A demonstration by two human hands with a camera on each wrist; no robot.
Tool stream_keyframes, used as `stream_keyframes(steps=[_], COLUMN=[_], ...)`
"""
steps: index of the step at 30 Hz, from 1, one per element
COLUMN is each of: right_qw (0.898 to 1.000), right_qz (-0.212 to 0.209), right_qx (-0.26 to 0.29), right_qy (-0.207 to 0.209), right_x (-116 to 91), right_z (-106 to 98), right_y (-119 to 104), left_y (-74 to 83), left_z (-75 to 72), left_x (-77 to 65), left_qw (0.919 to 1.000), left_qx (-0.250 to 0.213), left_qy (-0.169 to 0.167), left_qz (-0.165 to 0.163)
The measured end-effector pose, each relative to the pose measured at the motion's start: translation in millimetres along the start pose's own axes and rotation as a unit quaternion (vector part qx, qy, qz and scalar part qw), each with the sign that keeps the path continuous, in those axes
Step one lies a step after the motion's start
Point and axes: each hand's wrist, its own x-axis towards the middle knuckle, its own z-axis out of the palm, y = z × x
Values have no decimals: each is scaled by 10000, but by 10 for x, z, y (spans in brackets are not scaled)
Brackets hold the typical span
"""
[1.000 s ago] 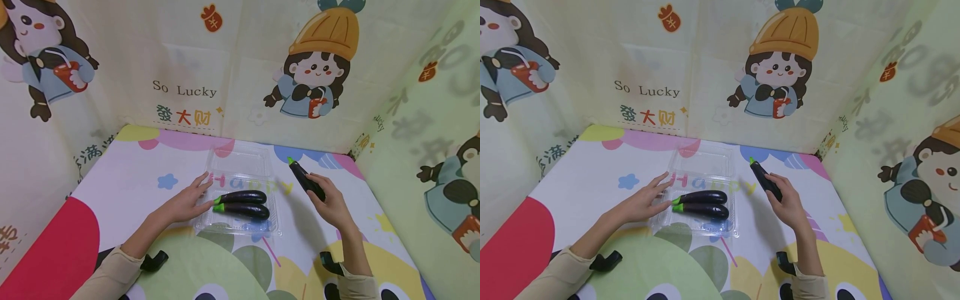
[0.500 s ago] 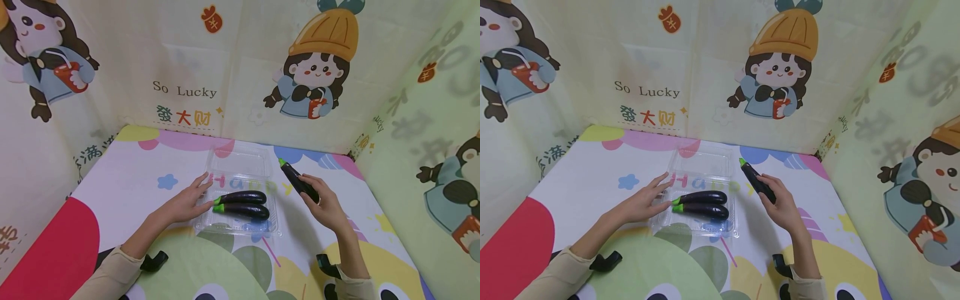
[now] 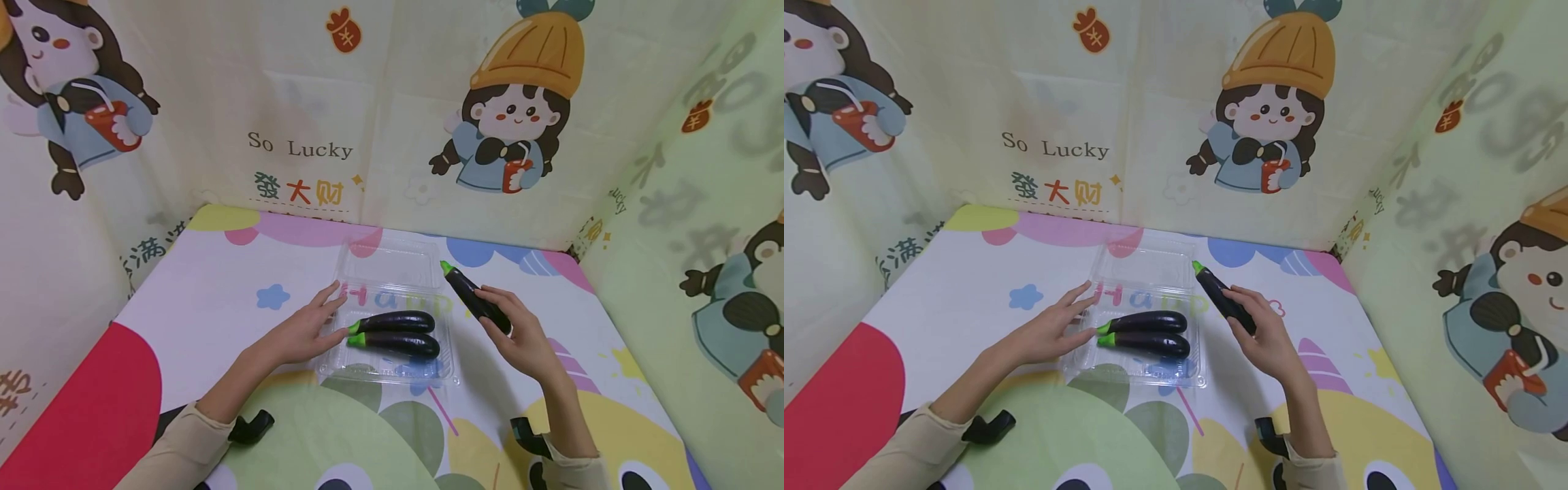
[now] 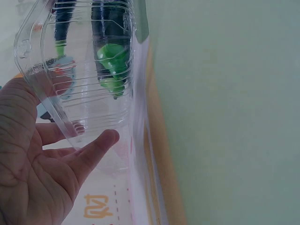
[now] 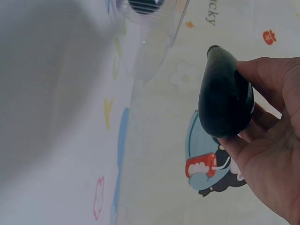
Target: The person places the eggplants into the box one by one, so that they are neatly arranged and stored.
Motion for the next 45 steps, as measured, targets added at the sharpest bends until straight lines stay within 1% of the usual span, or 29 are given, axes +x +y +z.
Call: stream_keyframes(steps=[6,12,18,28,32,37,45], right_qw=[9999,9993,9986,9956,9936,9901,9823], right_qz=[-88,-187,-168,-326,-378,-563,-774], right_qx=[4,224,321,615,729,829,1010], right_qy=[-50,-239,-394,-623,-771,-982,-1372], right_x=[33,61,71,80,72,78,91], right_z=[46,88,116,201,235,283,331], right_y=[-46,-102,-182,-283,-321,-366,-442], left_y=[-4,-3,-8,-11,-6,-6,-10], left_z=[0,1,4,4,3,-1,-6], left_x=[2,3,-2,-4,-7,-7,-10], left_qw=[10000,10000,10000,10000,10000,10000,9999], left_qx=[-5,7,-11,-19,-45,-48,-99], left_qy=[7,24,29,15,-11,6,-2], left_qz=[-25,8,-4,-17,8,33,91])
